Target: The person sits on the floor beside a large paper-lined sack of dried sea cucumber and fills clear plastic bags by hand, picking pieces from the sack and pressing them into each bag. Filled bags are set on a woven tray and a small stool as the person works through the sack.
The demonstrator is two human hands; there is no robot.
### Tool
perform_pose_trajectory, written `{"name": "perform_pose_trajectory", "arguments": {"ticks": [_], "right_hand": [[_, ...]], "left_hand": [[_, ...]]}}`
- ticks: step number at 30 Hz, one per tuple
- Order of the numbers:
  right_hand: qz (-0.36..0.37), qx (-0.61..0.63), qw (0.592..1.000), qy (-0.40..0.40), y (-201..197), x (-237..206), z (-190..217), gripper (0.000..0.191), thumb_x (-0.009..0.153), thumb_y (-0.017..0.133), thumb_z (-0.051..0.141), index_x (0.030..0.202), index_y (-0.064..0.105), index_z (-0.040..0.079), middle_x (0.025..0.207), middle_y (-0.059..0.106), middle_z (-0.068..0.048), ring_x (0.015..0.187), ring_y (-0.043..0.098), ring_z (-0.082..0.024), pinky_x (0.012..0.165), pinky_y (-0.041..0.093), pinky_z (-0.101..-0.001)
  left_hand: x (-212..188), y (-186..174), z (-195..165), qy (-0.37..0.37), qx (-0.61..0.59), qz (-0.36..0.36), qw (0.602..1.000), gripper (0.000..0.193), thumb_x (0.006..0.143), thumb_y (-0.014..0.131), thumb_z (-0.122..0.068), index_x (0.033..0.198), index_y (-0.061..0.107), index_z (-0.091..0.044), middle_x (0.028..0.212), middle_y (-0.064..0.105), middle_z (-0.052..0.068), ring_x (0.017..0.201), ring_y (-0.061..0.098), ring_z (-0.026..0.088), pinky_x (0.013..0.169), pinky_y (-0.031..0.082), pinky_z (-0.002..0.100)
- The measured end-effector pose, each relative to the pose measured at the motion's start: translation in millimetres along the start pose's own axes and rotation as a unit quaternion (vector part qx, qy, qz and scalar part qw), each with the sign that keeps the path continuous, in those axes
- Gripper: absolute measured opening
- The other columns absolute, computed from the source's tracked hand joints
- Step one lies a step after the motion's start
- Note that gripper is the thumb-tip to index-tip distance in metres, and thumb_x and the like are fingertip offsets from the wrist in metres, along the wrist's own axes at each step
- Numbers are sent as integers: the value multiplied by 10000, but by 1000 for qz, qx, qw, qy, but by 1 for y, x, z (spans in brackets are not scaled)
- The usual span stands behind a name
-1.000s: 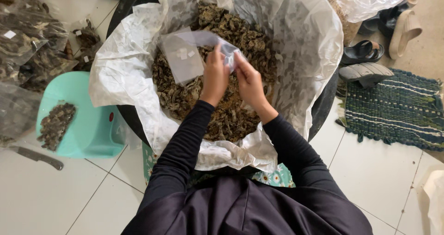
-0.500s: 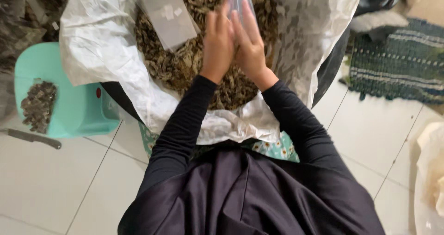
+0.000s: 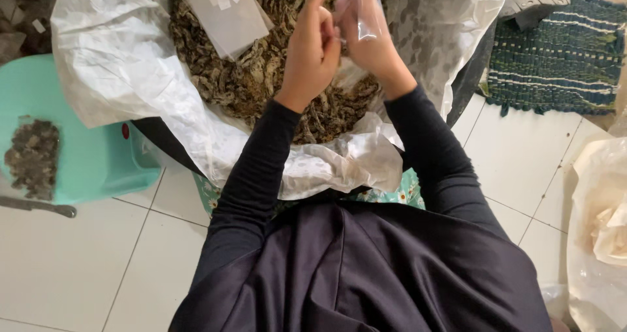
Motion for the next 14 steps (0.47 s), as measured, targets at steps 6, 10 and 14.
{"name": "perform_pose_trajectory", "arguments": {"ticks": [6, 10, 14], "right_hand": [[-233, -254, 887, -306, -14, 5, -19, 515, 1034, 454, 32, 1512, 318, -104, 1465, 464, -270, 1346, 441, -431, 1151, 366, -502], [-133, -247, 959, -34, -27, 17, -29, 361, 1076, 538, 118, 1374, 502, -83, 1308, 500, -219, 1194, 470, -345, 1049, 443, -410], [29, -115, 985, -126, 42, -3, 5, 487, 1165, 576, 235, 1620, 415, 162, 1648, 488, -86, 1529, 449, -177, 1300, 403, -351]], "left_hand": [[-16, 36, -28, 125, 35, 84, 988, 694, 1067, 563, 4, 1666, 249, -152, 1188, 555, 15, 913, 571, 106, 778, 564, 218], [-3, 29, -8, 18, -108, -85, 990, 658, 928, 724, -450, 1405, 303, -282, 1100, 461, 90, 969, 502, 197, 799, 510, 325], [11, -32, 37, -165, -389, -64, 904, 1134, 901, 694, -730, 1624, 17, -178, 1562, 255, 4, 1397, 438, 209, 1063, 605, 574]]}}
Point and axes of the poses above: each hand's wrist, its own x-axis towards the middle knuckle, its own y-axis out of the palm, z = x × y, the point moved 2 cm from there along x, towards the middle knuckle
